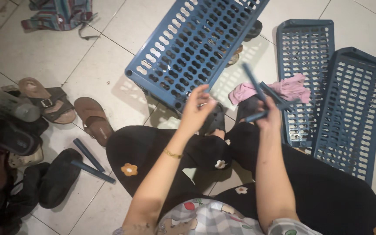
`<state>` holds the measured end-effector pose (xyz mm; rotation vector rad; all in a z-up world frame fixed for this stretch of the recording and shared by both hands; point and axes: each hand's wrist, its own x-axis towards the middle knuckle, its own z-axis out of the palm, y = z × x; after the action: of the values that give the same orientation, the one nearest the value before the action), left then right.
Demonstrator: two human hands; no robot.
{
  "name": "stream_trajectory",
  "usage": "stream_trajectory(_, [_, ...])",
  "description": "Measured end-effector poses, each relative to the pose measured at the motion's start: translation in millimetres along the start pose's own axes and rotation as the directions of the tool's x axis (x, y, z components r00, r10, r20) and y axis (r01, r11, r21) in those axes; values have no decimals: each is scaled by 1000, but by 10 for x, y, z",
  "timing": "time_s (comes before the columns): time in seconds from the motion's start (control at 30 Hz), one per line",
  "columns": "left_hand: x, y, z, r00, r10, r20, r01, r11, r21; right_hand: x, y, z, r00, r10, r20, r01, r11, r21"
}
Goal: The person assembles a multi-tiered plastic shoe rack by inserting plastic support pillars into the corners of the shelving units and then placing several pairs of shoes onto the completed bottom tier.
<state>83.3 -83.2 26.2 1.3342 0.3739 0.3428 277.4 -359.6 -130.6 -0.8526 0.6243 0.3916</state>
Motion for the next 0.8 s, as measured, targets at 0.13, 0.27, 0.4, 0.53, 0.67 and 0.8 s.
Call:
stream_trajectory(0.13, [-315, -255, -395, 938, 175, -298, -156, 984, 88, 127, -193, -629, 828, -189, -528, 271, 959, 83])
stream_trajectory(0.27, [-447, -471, -827, 849, -10, -529, 9, 1000, -5, 60, -189, -778, 514, -132, -848, 37, 991, -132])
stream_trajectory(0.4, [-430, -802, -1065, 904, -138, -405, 91, 987, -134, -189, 57, -469, 201, -899, -389, 291, 434, -853])
stream_trajectory(0.53, [-368, -1086, -1111, 924, -225, -309, 246, 969, 30, -593, 625, 367, 912, -369, 178, 385, 623, -681])
stream_trajectory(0.67, [-350, -1094, -1025, 937, -285, -204, 306, 949, 77, -1278, 1241, 1165, 911, 315, 268, 4, 641, -768])
stream_trajectory(0.8, [-359, -1094, -988, 993, 39, -112, -42, 999, -23, -1575, 1482, 1531, 878, 391, 276, -64, 668, -741])
